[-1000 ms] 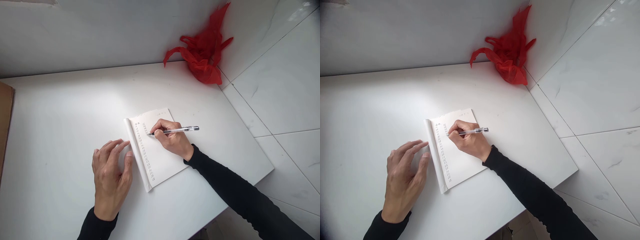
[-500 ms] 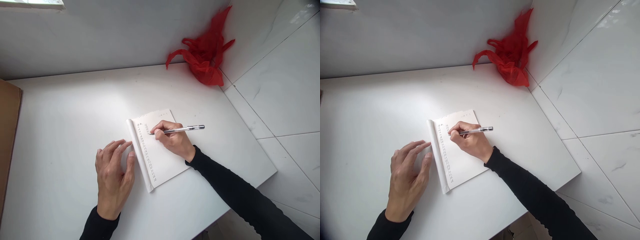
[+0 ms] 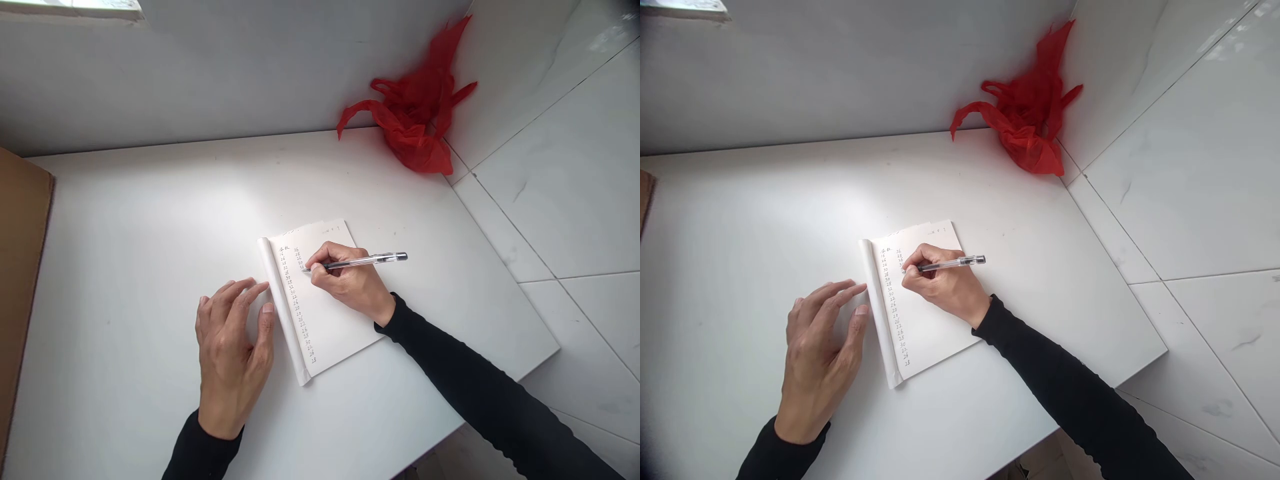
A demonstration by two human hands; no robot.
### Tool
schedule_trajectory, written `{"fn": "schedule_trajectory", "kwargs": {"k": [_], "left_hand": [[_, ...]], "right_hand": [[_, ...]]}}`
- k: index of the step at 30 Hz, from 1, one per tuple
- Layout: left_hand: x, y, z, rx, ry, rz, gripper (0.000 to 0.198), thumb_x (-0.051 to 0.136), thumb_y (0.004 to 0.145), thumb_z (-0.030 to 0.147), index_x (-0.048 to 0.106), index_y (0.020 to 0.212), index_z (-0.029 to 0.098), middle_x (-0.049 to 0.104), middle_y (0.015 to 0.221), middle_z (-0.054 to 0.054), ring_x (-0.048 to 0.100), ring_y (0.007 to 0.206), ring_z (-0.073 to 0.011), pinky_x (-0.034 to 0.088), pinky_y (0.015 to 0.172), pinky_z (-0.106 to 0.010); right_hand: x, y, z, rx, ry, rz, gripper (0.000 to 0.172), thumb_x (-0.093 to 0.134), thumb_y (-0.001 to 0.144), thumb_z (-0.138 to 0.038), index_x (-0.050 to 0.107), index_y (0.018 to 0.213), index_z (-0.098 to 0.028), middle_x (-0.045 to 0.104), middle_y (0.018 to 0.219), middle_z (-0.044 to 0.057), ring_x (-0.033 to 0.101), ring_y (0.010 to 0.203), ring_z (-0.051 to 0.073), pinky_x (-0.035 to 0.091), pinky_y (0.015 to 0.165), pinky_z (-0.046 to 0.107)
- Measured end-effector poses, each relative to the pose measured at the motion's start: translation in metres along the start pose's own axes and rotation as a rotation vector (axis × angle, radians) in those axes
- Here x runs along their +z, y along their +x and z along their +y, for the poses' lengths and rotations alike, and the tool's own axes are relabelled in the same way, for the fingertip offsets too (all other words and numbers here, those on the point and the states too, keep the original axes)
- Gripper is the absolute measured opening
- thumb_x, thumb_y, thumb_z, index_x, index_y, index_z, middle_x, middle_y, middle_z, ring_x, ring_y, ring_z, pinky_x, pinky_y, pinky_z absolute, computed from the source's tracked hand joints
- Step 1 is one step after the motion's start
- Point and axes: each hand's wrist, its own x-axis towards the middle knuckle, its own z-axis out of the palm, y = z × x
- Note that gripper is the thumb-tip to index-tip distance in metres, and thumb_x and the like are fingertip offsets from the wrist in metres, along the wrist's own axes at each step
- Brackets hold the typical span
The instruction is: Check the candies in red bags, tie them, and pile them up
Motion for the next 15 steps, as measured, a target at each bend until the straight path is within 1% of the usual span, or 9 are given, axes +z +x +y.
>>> {"fn": "schedule_trajectory", "kwargs": {"k": [7, 15], "left_hand": [[0.0, -0.0009, 0.0005, -0.003, 0.001, -0.003, 0.024, 0.054, 0.104, 0.026, 0.063, 0.126, 0.026, 0.065, 0.13, -0.013, 0.06, 0.129, -0.0356, 0.037, 0.114, -0.064], [-0.0014, -0.0008, 0.0, -0.001, 0.003, 0.002, 0.024, 0.054, 0.104, 0.026, 0.064, 0.126, 0.023, 0.065, 0.13, -0.015, 0.06, 0.128, -0.0365, 0.036, 0.114, -0.065]], "right_hand": [[0.0005, 0.001, 0.0005, -0.001, 0.001, -0.001, 0.006, 0.067, 0.086, -0.023, 0.069, 0.08, -0.021, 0.063, 0.069, -0.004, 0.053, 0.056, 0.01, 0.045, 0.056, 0.024], [0.0013, 0.0008, 0.0014, -0.018, 0.013, 0.001, 0.005, 0.068, 0.085, -0.021, 0.069, 0.08, -0.021, 0.063, 0.07, -0.004, 0.053, 0.057, 0.01, 0.043, 0.055, 0.023]]}}
